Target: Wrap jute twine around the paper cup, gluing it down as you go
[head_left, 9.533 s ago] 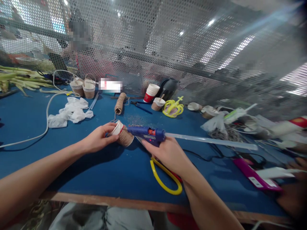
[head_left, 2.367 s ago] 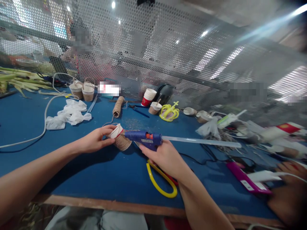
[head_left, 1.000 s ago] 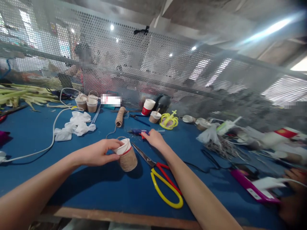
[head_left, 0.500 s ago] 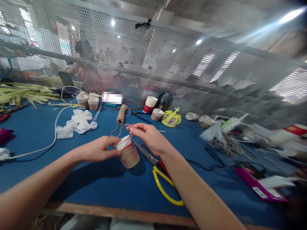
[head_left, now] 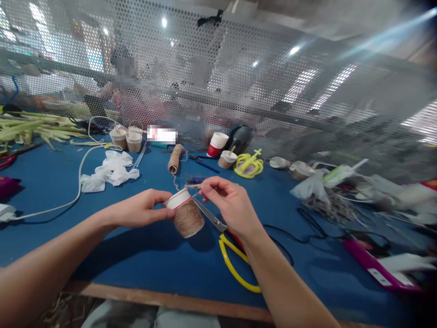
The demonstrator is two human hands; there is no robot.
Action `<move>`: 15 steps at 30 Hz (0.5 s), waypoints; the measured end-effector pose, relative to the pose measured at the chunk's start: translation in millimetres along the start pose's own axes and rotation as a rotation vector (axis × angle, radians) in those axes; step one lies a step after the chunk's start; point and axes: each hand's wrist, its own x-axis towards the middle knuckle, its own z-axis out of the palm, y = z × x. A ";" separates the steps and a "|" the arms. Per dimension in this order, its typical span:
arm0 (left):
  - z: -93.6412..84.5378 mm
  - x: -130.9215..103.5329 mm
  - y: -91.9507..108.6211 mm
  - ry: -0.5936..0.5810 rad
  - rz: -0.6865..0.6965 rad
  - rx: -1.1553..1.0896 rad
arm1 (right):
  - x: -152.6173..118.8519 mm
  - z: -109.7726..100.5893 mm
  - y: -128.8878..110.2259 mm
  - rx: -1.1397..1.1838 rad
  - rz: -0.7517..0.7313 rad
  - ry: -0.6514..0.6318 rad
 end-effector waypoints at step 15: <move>0.9 -1.9 4.4 -0.036 0.008 -0.058 | -3.3 2.3 9.8 0.053 0.114 0.003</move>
